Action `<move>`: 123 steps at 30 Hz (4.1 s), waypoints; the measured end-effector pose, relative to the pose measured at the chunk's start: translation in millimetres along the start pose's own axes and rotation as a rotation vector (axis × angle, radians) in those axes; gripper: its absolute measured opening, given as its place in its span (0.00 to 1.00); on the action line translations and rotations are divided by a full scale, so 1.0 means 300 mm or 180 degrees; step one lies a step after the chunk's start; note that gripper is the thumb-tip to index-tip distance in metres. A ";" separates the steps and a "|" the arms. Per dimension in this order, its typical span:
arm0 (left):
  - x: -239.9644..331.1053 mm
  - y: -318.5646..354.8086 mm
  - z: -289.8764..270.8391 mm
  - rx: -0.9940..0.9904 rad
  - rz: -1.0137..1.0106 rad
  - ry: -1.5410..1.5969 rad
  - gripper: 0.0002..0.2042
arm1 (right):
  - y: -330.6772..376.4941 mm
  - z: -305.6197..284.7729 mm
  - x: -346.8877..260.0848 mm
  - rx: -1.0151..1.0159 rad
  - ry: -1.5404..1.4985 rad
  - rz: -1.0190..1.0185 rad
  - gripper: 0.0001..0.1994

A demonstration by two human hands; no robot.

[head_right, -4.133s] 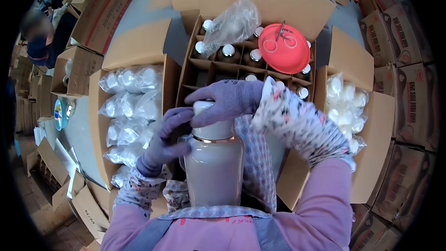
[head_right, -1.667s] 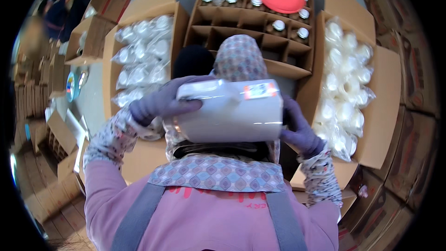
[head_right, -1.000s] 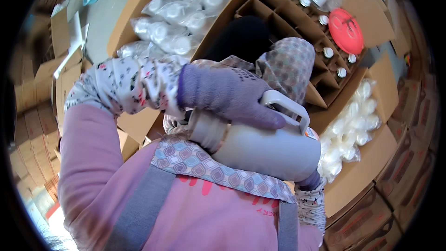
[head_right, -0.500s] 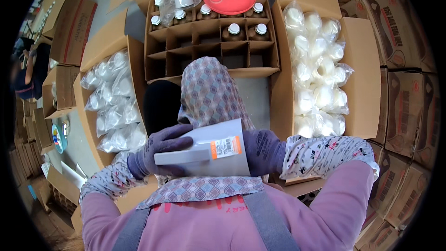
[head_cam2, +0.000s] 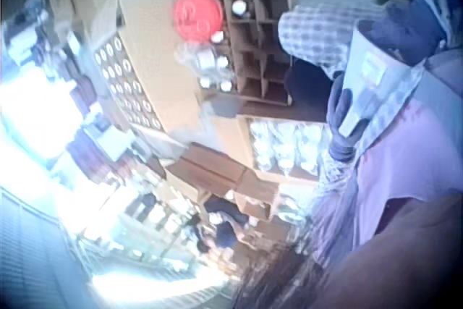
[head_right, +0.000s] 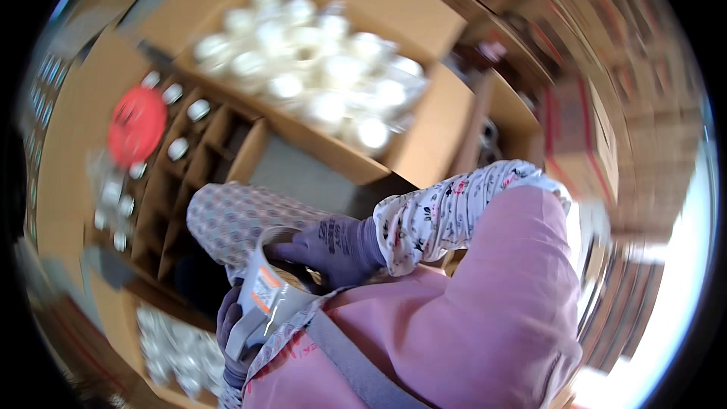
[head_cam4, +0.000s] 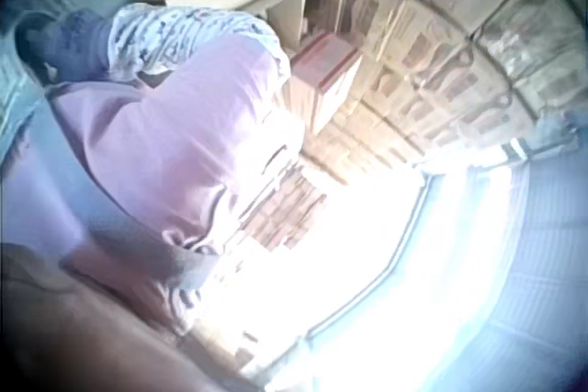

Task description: The person assembles white thermos bottles by inserting inner liners, screwing on lids, and wrapping each unit with plastic film. The person handles thermos bodies, liners, lids, and plastic wrap, then places the finished units into a cardboard box.

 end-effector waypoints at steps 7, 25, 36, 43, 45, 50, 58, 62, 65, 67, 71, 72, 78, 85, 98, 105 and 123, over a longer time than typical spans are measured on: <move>0.029 -0.107 0.030 -0.0954 -0.0048 0.0192 0.36 | 0.701 0.213 0.386 0.3844 0.0184 0.1546 0.23; 0.395 -0.389 0.127 -0.1510 -0.1433 -0.0953 0.27 | 1.240 0.399 1.331 0.1544 -0.0724 0.5777 0.29; 0.368 -0.575 0.142 -0.0992 -0.0560 -0.0721 0.18 | 1.173 0.073 0.535 0.6556 -0.1798 0.0811 0.35; 0.329 -0.684 0.331 -0.1557 -0.0689 0.0142 0.27 | 0.385 -0.078 -0.018 0.4333 0.1008 -0.1693 0.32; 0.329 -0.651 0.239 -0.1113 0.0583 -0.1016 0.33 | 0.341 -0.149 -0.108 0.4512 0.1587 -0.1933 0.38; 0.270 -0.586 0.130 -0.0521 0.0466 0.0301 0.26 | 0.160 -0.229 -0.143 0.2614 0.0425 -0.1770 0.69; 0.300 -0.606 0.032 -0.0323 -0.1414 0.1312 0.23 | 0.044 -0.271 -0.094 0.2262 0.0163 -0.2146 0.72; 0.353 -0.636 0.007 -0.0179 0.1834 -0.1827 0.25 | -0.021 -0.244 -0.090 0.1446 -0.3044 -0.1976 0.64; 0.319 -0.658 -0.019 0.0023 0.1740 -0.1388 0.24 | -0.029 -0.270 -0.079 0.1552 -0.2218 -0.1907 0.63; 0.335 -0.637 -0.026 -0.0233 -0.0886 0.0615 0.22 | -0.038 -0.274 -0.077 0.1607 -0.1782 -0.1988 0.63; 0.356 -0.618 0.008 -0.0066 0.1347 -0.1496 0.24 | -0.016 -0.277 -0.095 0.1536 -0.1582 -0.1973 0.62; 0.352 -0.623 0.013 -0.0141 0.2416 -0.1979 0.28 | -0.013 -0.282 -0.099 0.1491 -0.1627 -0.1943 0.62; 0.327 -0.578 0.016 -0.0422 -0.0547 0.0144 0.34 | 0.014 -0.268 -0.088 0.1409 -0.1159 -0.1973 0.61; 0.359 -0.477 0.067 -0.1015 0.3108 -0.2102 0.20 | 0.162 -0.216 0.019 0.0740 -0.3340 -0.0533 0.55; 0.253 -0.139 -0.009 -0.0595 -0.1141 -0.1146 0.22 | 0.243 0.014 0.102 0.0462 -0.0692 -0.0352 0.68; 0.185 -0.128 -0.029 -0.0484 -0.1104 -0.0726 0.19 | 0.195 -0.071 -0.016 0.0325 0.0459 -0.1277 0.66; 0.125 0.093 -0.060 0.0726 -0.1770 0.0149 0.18 | 0.293 -0.126 0.014 -0.0527 -0.2745 0.0646 0.26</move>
Point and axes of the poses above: each hand's wrist, its own y-axis away from the middle knuckle, its own z-axis out of the palm, x = y × z, the point moved 2 cm from there along -y, towards the middle knuckle, and after that the axes turned 1 degree about z, right-handed, at the moved point
